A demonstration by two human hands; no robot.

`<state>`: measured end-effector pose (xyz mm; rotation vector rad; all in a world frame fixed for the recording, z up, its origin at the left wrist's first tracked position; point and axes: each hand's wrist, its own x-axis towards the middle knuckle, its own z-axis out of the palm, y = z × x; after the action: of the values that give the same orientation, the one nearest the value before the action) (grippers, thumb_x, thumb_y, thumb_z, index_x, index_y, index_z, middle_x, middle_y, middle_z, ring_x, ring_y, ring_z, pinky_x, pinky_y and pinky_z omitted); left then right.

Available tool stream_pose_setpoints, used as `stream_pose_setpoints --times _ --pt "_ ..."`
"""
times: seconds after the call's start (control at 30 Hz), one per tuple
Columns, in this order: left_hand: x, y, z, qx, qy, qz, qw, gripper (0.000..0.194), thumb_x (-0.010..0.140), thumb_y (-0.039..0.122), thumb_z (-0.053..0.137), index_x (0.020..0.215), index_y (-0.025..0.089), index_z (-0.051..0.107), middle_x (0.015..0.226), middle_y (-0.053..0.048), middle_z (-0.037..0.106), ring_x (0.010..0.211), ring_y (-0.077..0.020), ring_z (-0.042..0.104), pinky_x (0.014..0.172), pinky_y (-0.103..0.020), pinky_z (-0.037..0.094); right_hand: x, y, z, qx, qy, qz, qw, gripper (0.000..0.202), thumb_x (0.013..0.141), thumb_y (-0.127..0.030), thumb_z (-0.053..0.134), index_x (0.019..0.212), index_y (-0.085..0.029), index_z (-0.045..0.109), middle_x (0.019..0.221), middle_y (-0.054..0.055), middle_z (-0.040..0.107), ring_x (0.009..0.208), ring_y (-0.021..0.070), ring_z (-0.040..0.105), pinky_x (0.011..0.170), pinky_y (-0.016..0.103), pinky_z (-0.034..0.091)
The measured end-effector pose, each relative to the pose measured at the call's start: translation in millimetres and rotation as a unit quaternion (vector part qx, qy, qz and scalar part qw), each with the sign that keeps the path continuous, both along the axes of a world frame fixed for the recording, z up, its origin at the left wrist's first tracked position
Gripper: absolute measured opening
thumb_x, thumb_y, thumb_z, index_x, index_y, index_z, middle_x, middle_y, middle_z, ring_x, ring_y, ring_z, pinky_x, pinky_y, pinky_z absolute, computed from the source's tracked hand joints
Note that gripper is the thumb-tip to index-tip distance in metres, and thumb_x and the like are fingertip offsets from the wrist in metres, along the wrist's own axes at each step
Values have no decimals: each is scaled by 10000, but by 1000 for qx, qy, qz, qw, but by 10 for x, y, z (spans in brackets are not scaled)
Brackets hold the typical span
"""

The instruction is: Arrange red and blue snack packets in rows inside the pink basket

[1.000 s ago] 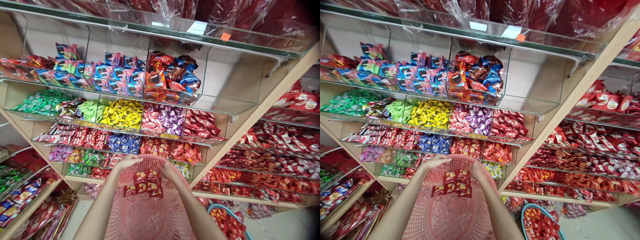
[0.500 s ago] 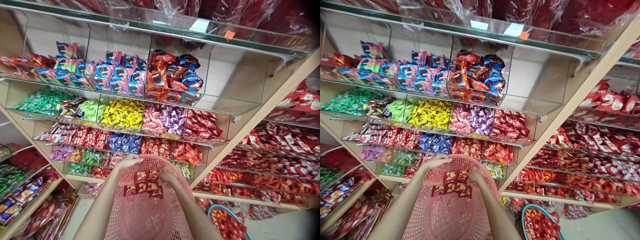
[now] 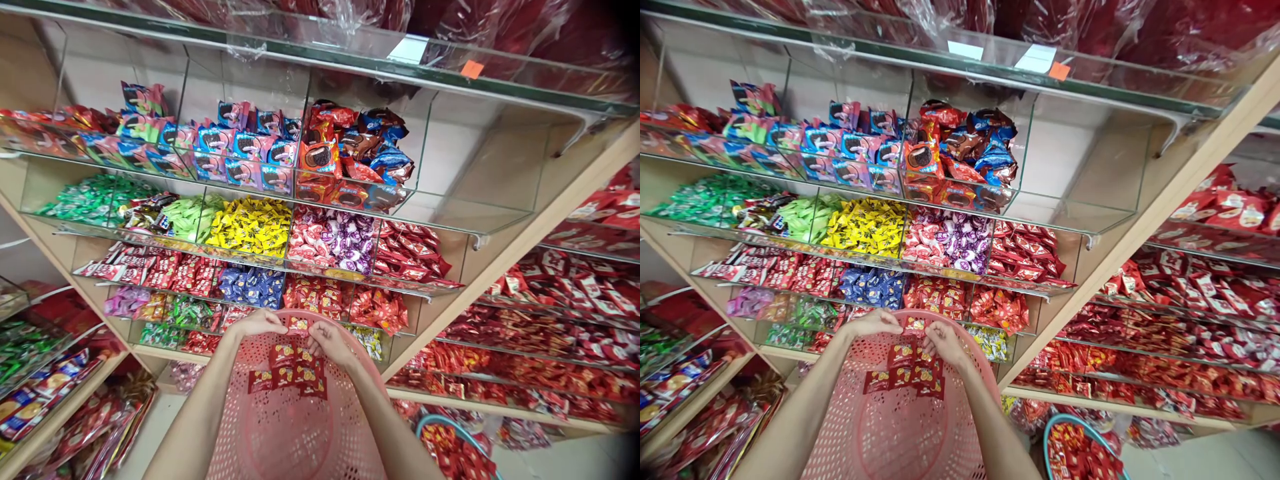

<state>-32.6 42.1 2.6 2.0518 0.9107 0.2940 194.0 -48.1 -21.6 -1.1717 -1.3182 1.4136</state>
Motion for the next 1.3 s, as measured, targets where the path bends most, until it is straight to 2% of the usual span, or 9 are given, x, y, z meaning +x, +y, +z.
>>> stream_pose_setpoints --times 0.2,0.37,0.53,0.73,0.83,0.93,1.07,1.17,1.3 --pt "-3 16 -45 -18 -14 5 1000 298 645 459 620 646 169 688 667 24 587 751 -129 477 705 -194 327 -166 -7 7 7 9 -35 999 405 696 -585 520 701 -183 477 611 -14 593 479 102 560 436 207 398" --pt "8 15 -40 -30 -34 9 999 263 655 418 623 679 161 675 708 20 597 728 -114 494 705 -197 349 -172 -24 -32 -8 -15 0 1000 389 658 -561 579 669 -179 508 645 -4 615 531 119 575 488 231 422" --pt "15 3 -33 -31 -27 13 999 241 662 391 613 676 155 661 712 16 598 722 -114 500 697 -201 361 -150 -14 -109 -10 -36 21 999 399 671 -567 564 643 -175 495 568 -17 597 470 102 541 474 223 415" --pt "18 0 -39 -16 -20 5 1000 247 662 398 602 649 159 660 671 12 586 727 -131 495 697 -212 360 -94 5 -82 -13 -71 70 995 404 686 -580 538 637 -182 492 517 -32 574 434 91 521 447 204 400" --pt "26 0 -36 -11 -16 9 1000 255 658 404 604 635 156 659 659 6 588 733 -137 494 691 -209 360 -72 21 -72 -26 -79 73 994 419 655 -594 557 624 -181 492 516 -32 576 432 90 522 453 207 409" --pt "36 4 -46 -16 -26 16 999 270 661 412 602 643 149 660 668 4 590 708 -126 488 677 -204 364 -73 29 -53 -39 -46 48 997 428 638 -597 567 636 -174 501 578 -14 605 489 102 564 491 219 443" --pt "36 24 -86 -24 -49 7 999 299 660 435 604 670 142 668 685 6 589 687 -115 484 673 -200 364 -154 28 -11 -34 31 -31 998 404 621 -546 618 725 -174 501 669 -10 597 641 140 633 563 227 485" --pt "32 40 -111 -21 -52 2 998 303 665 438 601 673 143 668 686 9 586 690 -112 481 673 -197 358 -264 30 -9 -32 72 -79 994 441 581 -528 663 772 -185 460 682 -28 552 660 168 653 518 216 488" --pt "41 33 -101 -20 -49 7 999 305 658 443 608 665 144 668 679 13 586 680 -109 477 662 -195 352 -382 51 -40 -38 101 -106 988 474 578 -538 663 813 -193 438 689 -35 522 613 172 656 444 189 468"
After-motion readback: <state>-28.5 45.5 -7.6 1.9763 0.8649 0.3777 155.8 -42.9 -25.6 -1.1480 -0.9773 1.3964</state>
